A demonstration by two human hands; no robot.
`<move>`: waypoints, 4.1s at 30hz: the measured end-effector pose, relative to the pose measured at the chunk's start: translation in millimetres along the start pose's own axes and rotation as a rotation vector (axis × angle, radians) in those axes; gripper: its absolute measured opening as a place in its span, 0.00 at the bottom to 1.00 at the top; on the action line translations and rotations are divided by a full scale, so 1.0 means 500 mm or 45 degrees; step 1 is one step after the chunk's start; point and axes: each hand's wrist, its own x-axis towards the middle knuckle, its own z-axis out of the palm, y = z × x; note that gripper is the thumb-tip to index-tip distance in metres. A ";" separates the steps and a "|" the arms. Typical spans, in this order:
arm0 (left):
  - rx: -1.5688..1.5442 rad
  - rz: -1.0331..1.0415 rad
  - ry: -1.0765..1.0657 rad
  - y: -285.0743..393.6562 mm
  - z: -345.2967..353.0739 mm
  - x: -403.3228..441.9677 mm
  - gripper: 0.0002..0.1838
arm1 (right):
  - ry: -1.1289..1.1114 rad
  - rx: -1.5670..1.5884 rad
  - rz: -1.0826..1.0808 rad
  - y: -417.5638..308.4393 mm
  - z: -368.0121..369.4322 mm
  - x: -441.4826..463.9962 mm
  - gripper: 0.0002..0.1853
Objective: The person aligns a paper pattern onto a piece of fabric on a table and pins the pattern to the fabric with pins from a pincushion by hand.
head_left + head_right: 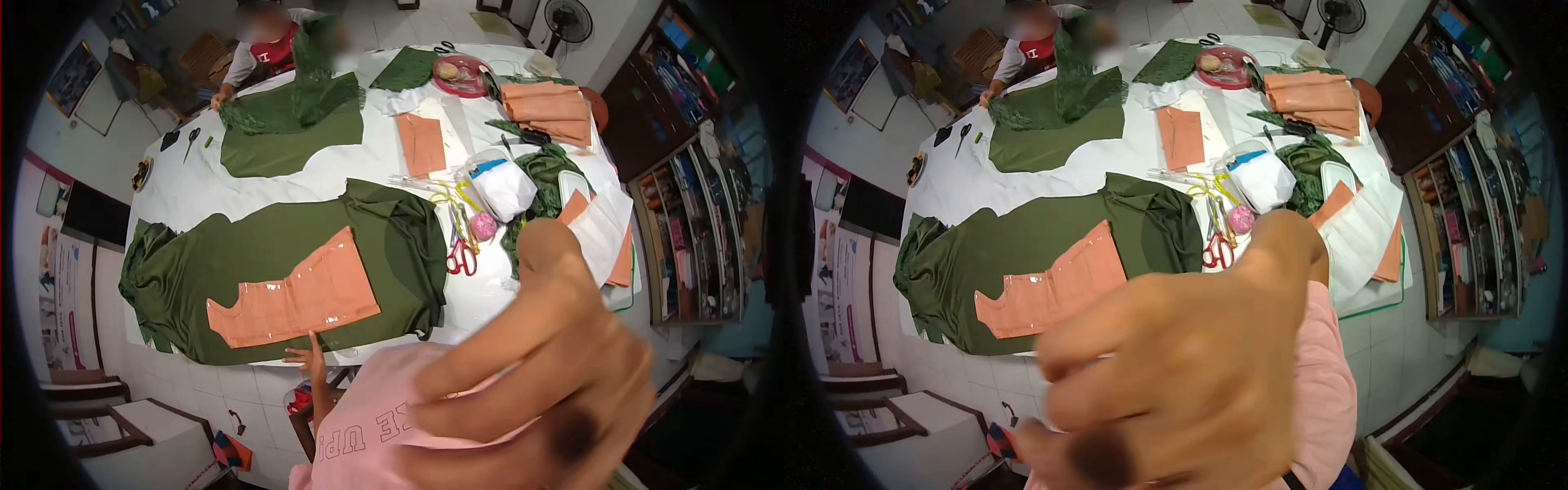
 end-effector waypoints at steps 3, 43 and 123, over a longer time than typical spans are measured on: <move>-0.008 -0.014 -0.060 0.015 0.002 0.005 0.68 | 0.073 -0.071 -0.077 -0.057 -0.060 -0.043 0.10; 0.141 -0.036 -0.040 0.000 0.005 0.048 0.70 | 0.986 -1.545 0.197 -0.188 -0.216 -0.222 0.11; -0.673 1.295 -0.447 0.353 -0.486 -0.300 0.21 | 0.037 -0.124 -0.178 -0.109 0.038 -0.061 0.14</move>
